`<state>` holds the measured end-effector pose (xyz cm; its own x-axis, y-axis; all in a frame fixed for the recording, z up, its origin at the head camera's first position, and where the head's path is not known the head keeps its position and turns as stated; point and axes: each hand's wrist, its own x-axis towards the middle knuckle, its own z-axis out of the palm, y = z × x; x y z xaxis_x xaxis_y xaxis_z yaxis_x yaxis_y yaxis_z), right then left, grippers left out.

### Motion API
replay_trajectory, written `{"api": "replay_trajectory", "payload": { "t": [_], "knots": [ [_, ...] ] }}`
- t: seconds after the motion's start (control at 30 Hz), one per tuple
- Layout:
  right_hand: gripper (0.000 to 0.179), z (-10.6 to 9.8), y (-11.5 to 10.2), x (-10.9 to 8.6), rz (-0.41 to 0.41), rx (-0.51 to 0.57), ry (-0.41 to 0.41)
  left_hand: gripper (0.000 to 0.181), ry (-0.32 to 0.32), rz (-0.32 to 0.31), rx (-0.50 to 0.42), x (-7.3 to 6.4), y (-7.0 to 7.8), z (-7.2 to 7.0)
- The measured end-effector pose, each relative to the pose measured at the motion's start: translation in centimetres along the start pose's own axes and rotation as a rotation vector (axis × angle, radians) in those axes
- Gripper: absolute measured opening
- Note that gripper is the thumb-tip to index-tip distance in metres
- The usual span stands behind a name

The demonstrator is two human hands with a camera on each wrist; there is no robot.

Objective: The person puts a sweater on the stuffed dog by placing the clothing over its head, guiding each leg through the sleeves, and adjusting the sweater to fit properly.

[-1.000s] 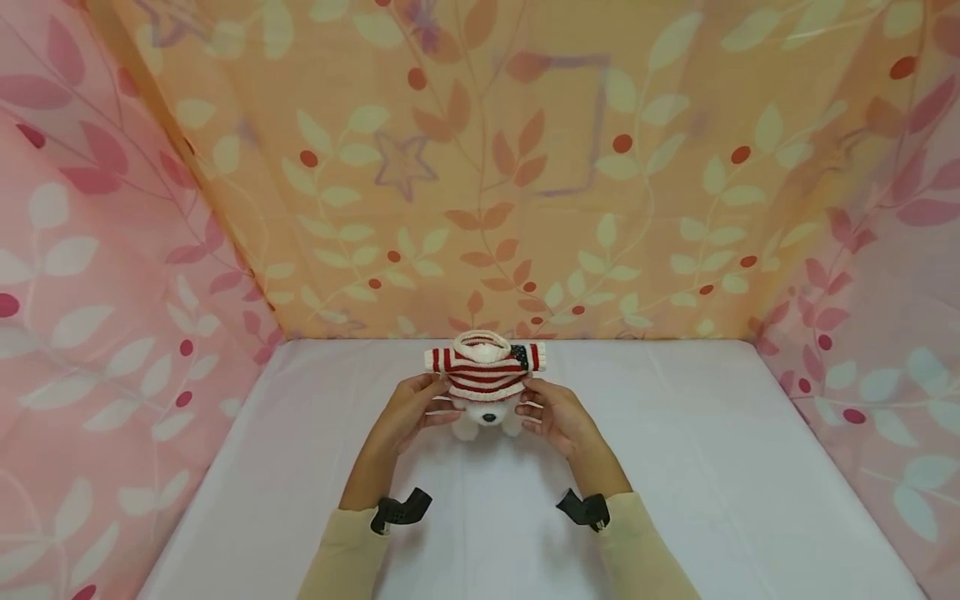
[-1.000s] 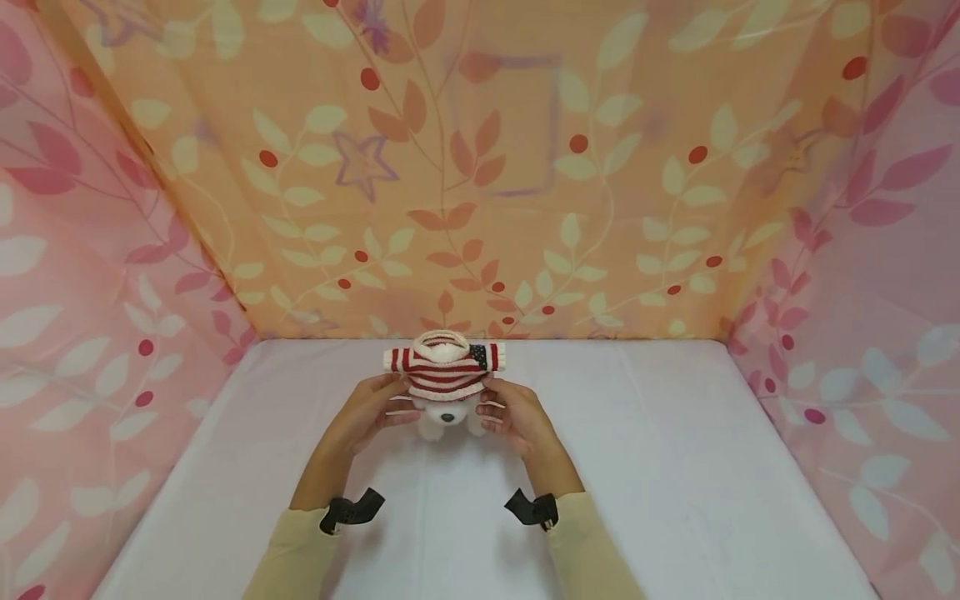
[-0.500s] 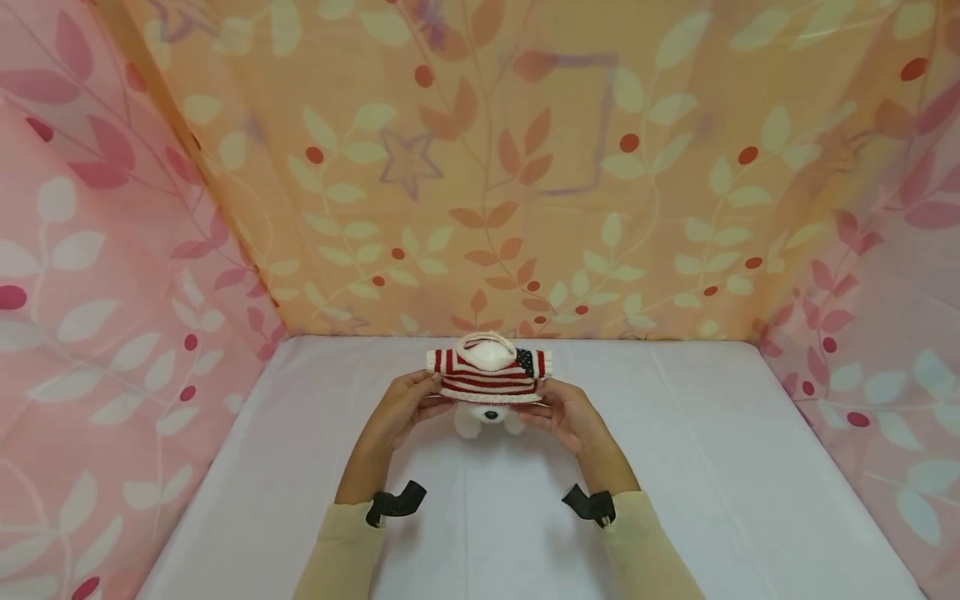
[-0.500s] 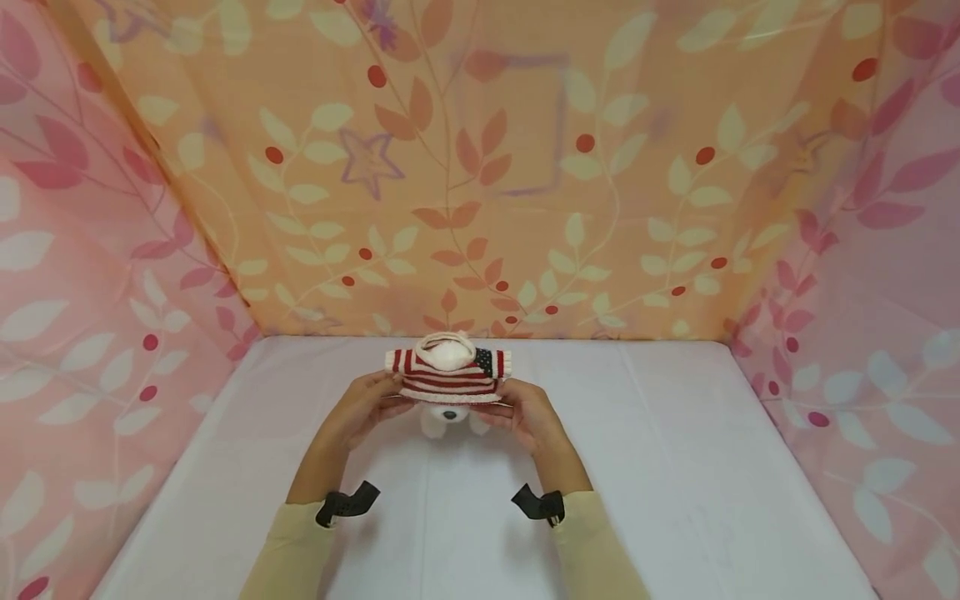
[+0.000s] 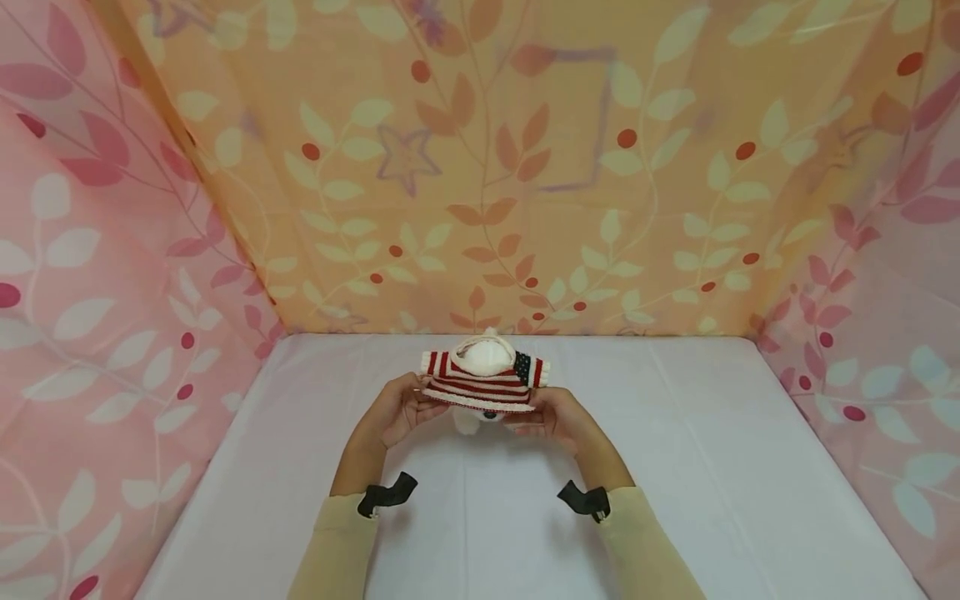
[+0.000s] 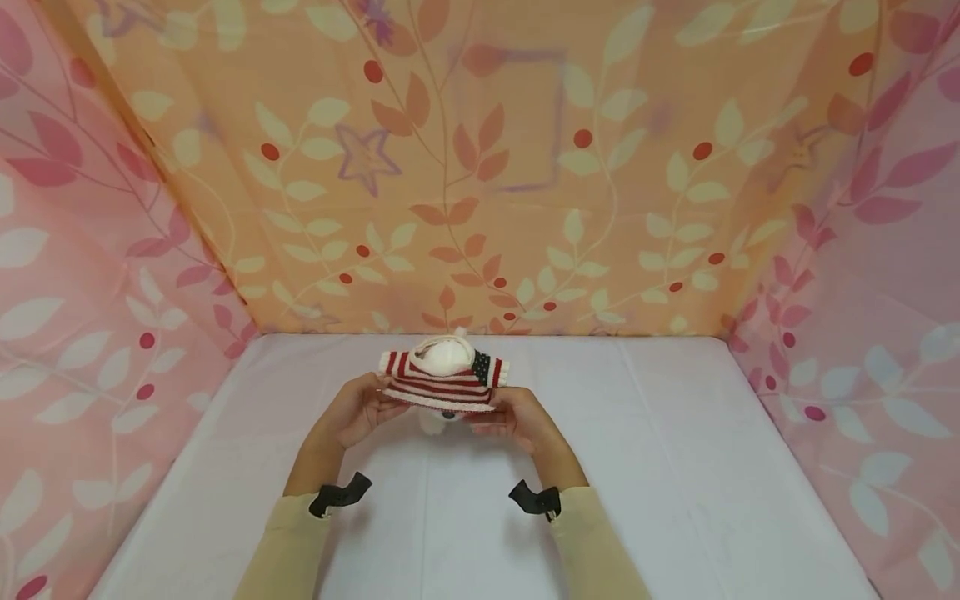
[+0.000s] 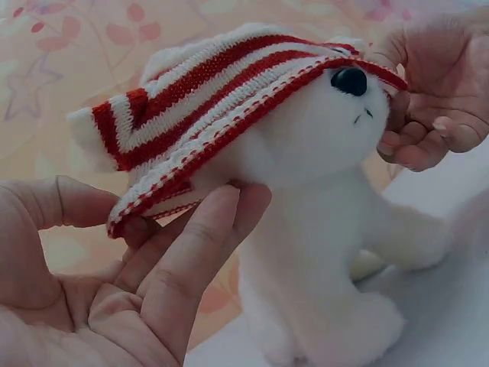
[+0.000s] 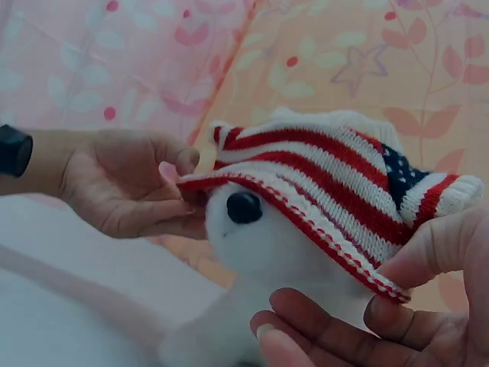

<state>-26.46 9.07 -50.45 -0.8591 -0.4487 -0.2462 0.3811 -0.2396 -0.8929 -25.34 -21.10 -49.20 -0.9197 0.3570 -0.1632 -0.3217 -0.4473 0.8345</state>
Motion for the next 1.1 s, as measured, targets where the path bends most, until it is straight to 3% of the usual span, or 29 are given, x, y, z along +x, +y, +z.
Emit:
{"api": "replay_trajectory", "payload": {
  "t": [0.1,0.23,0.33,0.4,0.53,0.6,0.7,0.87,1.1],
  "knots": [
    [0.039,-0.1,0.3,0.2,0.014,-0.101,0.029,0.027,0.014,-0.006,0.074,0.2,-0.3,-0.2],
    [0.035,-0.1,0.5,0.3,0.015,-0.198,0.083,0.031,0.070,-0.024,0.316,0.6,-0.5,-0.1],
    [0.032,-0.2,0.3,0.2,-0.008,-0.227,0.068,0.033,0.079,-0.045,0.422,0.8,-0.6,0.1],
    [0.032,-0.3,0.1,0.1,-0.032,-0.231,0.027,0.032,0.074,-0.058,0.446,0.9,-0.6,0.2],
    [0.027,-0.8,-0.4,-0.1,-0.065,-0.228,-0.062,0.032,0.090,-0.068,0.426,1.1,-0.8,0.3],
    [0.024,-1.0,-0.6,-0.2,-0.060,-0.219,-0.069,0.036,0.101,-0.068,0.404,1.1,-0.9,0.4],
    [0.026,-1.2,-0.8,-0.1,-0.052,-0.168,-0.008,0.041,0.125,-0.057,0.366,1.4,-1.2,0.7],
    [0.029,-0.7,-0.8,0.6,-0.102,0.042,0.105,0.042,0.162,-0.002,0.290,2.0,-1.5,1.3],
    [0.025,0.0,0.2,0.9,-0.093,0.115,0.088,0.035,0.166,0.029,0.176,2.0,-2.3,1.7]
  ]
}}
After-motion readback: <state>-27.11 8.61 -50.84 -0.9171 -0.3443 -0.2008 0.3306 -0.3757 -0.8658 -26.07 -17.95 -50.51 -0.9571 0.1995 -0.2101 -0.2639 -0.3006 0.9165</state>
